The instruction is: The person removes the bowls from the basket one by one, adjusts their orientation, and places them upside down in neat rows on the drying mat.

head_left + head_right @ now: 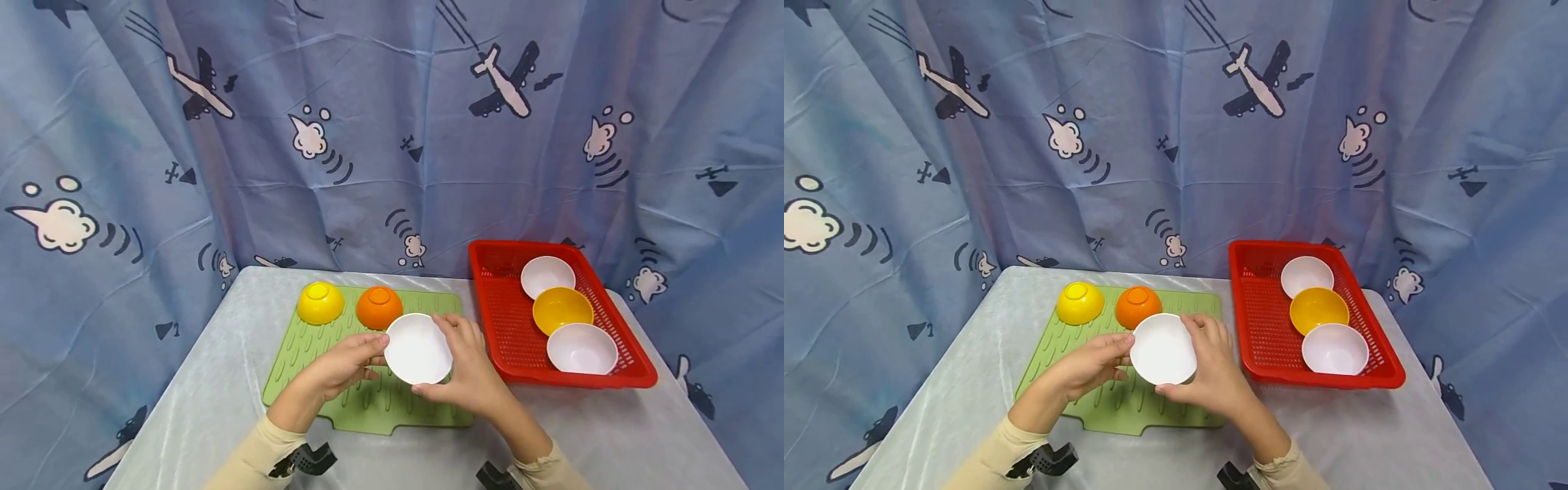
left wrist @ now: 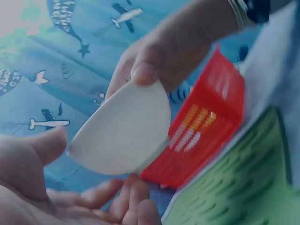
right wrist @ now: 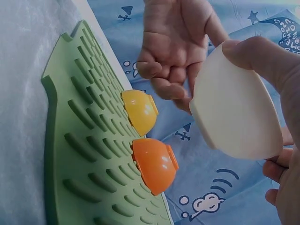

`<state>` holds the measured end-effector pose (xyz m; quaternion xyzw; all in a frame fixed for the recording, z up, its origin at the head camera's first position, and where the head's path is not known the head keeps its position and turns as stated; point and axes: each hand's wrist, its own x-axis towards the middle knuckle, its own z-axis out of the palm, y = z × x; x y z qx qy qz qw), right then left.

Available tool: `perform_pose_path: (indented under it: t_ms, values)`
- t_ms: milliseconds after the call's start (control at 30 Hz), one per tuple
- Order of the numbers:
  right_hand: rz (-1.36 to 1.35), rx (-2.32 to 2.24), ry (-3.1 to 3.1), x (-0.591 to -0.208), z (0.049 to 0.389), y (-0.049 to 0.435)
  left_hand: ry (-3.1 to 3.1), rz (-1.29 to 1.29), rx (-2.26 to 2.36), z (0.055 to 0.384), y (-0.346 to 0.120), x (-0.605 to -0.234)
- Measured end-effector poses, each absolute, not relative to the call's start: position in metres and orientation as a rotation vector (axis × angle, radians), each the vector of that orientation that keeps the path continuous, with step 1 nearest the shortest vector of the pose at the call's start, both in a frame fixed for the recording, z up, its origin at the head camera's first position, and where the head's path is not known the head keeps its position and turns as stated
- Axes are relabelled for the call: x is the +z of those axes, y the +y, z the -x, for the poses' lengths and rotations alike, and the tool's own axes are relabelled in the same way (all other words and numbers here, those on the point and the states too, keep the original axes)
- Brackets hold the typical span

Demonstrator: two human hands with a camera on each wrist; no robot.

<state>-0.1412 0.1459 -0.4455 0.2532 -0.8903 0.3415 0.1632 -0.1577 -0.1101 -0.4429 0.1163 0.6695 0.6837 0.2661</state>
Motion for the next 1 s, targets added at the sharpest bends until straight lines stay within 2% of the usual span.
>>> perform_pose_path:
  t_ms: [433,767,1000]
  values:
    - [-0.673,1.000,-2.508,-0.445,0.137,0.140,1.677,-0.356,1.908,0.156,-0.118,-0.439]
    - [-0.725,0.956,-2.461,-0.448,0.137,0.140,1.744,-0.339,1.880,0.154,-0.117,-0.443]
    - [-0.727,1.103,-2.509,-0.447,0.142,0.151,1.993,-0.307,1.955,0.155,-0.111,-0.442]
